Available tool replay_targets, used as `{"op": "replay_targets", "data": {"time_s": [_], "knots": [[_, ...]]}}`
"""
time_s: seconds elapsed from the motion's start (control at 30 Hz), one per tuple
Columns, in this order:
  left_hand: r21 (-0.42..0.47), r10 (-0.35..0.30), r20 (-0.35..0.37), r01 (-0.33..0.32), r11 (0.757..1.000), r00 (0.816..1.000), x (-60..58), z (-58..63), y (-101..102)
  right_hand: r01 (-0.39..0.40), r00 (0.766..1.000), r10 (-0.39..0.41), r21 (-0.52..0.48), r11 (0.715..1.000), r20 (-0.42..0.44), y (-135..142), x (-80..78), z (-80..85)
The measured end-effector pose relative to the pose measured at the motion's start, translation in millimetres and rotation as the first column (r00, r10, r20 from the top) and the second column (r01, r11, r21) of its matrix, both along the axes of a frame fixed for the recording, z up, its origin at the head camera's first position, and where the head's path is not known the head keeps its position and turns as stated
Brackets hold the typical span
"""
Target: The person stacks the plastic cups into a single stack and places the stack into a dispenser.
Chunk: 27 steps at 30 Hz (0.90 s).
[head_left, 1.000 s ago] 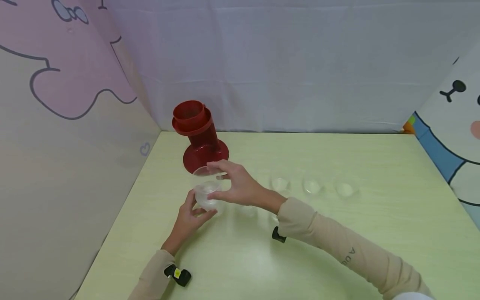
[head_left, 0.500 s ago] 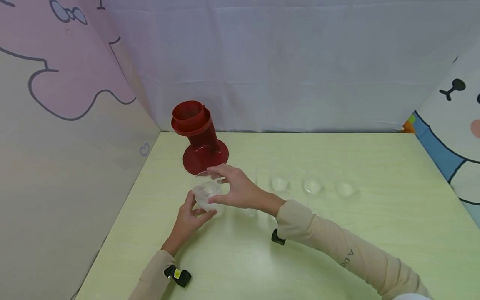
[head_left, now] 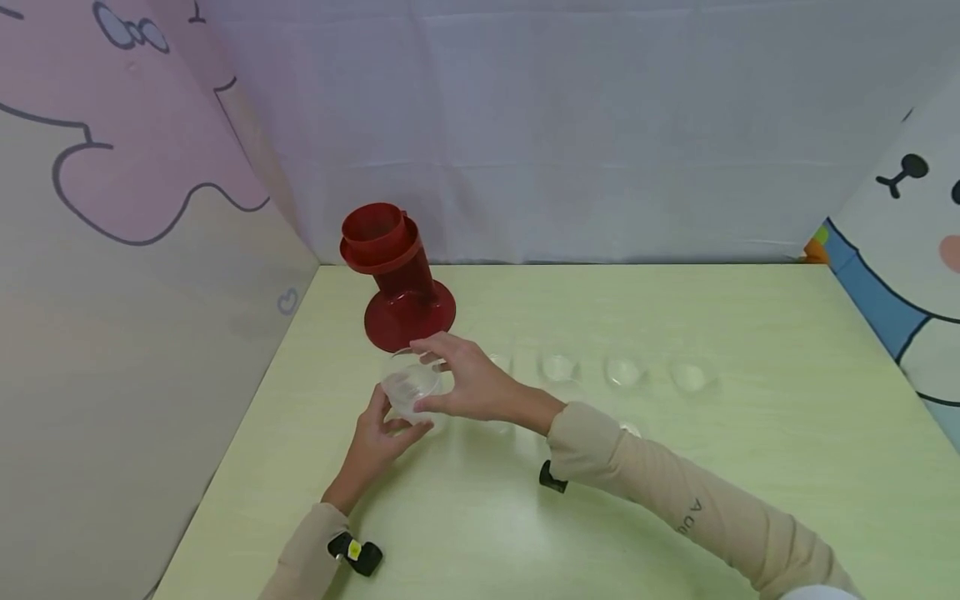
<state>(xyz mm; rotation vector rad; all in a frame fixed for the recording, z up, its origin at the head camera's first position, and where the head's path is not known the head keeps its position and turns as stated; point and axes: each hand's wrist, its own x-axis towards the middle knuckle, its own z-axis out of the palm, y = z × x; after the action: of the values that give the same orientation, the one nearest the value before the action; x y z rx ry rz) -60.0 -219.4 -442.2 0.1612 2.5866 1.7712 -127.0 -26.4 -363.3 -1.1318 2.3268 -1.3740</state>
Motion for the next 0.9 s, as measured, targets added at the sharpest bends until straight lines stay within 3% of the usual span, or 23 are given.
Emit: {"op": "replay_targets", "data": {"time_s": [0.47,0.8,0.9], "knots": [[0.025,0.006,-0.024,-0.005,1.0,1.0,0.3,-2.3,0.0,-0.021,1.0,0.021,-0.008,1.0,0.002,-1.0,1.3,-4.8],[0.01,0.01,-0.027,-0.01,1.0,1.0,0.6,0.1,0.9,0.0,0.995,0.004,0.041,0.999,-0.096,-0.8,0.8,-6.2],[0.009,0.01,-0.021,-0.01,1.0,1.0,-1.8,-6.6,-1.3,0.011,0.993,-0.003,0.064,0.998,-0.117,-1.0,1.2,-6.5]]}}
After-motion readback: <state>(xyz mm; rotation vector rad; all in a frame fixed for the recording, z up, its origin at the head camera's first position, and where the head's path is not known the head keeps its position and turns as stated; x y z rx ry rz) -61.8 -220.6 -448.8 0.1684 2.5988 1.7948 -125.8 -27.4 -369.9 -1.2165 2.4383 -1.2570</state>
